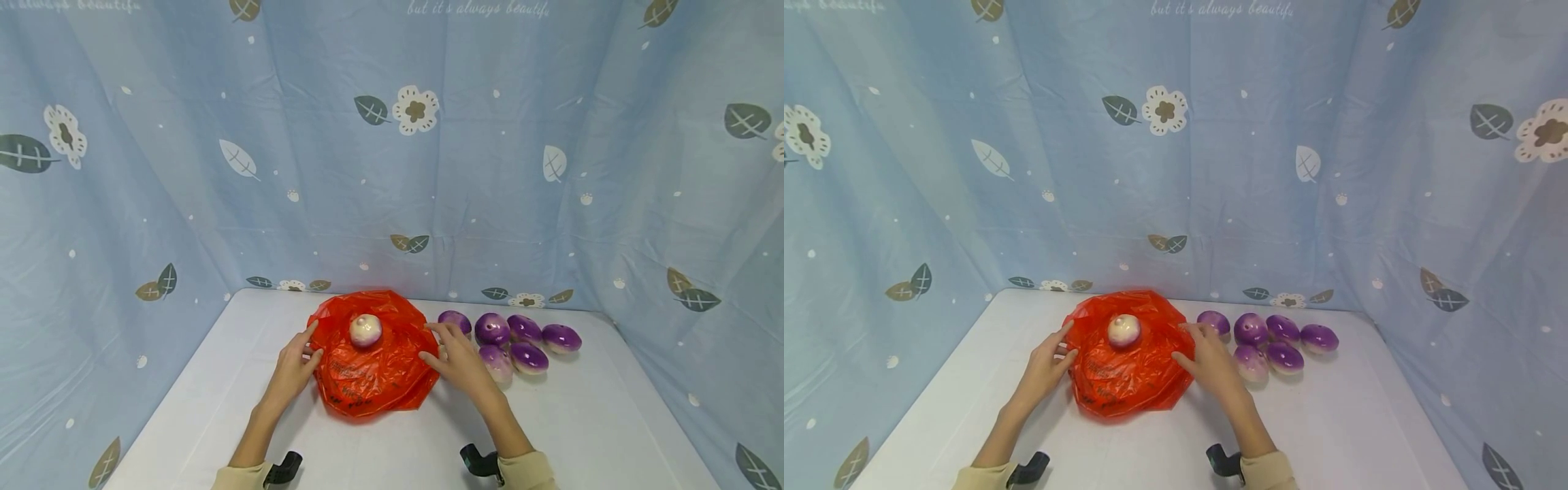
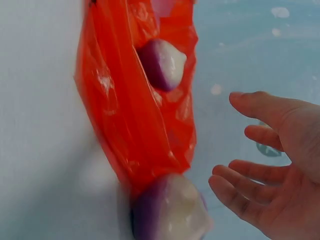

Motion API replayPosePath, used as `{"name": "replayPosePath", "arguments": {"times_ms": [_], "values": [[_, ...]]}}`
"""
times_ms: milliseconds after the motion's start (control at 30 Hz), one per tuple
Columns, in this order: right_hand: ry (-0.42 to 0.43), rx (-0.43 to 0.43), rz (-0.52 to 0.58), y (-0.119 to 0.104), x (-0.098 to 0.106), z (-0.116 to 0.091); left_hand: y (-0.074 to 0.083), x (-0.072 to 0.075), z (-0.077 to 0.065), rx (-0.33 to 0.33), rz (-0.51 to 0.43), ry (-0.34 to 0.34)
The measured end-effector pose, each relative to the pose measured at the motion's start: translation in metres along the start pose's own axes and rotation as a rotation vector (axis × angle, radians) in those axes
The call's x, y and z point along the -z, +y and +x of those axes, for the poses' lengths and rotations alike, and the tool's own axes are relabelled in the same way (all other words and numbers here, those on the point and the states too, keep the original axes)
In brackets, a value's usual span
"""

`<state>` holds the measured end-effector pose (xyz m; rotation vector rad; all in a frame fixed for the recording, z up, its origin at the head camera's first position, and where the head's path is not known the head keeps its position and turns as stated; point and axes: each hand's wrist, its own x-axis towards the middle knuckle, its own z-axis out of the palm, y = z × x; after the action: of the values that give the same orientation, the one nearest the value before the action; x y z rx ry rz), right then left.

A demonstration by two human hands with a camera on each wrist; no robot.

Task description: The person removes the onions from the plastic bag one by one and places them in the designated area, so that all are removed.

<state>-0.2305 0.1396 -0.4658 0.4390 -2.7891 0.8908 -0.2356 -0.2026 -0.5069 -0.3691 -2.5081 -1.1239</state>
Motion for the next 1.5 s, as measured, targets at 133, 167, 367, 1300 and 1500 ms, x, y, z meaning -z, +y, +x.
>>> {"name": "replayPosePath", "arguments": {"times_ms": [133,167,367,1300,1500], "values": [[-0.037,-0.007,0.014,-0.009,-0.007,0.005,0.0,0.0,0.0,-0.003,-0.013,0.001],[-0.047,-0.011,0.025,-0.01,-0.009,0.006,0.0,0.0,0.0,-0.004,-0.014,0.001],[-0.086,0.012,0.08,-0.013,-0.023,0.011,-0.002,-0.001,-0.001,-0.006,-0.012,-0.001],[-0.199,-0.02,0.141,-0.023,-0.064,0.033,-0.003,0.0,-0.001,0.002,-0.023,0.008],[-0.18,-0.038,0.139,-0.024,-0.071,0.039,-0.001,0.001,-0.001,0.01,-0.026,0.001]]}}
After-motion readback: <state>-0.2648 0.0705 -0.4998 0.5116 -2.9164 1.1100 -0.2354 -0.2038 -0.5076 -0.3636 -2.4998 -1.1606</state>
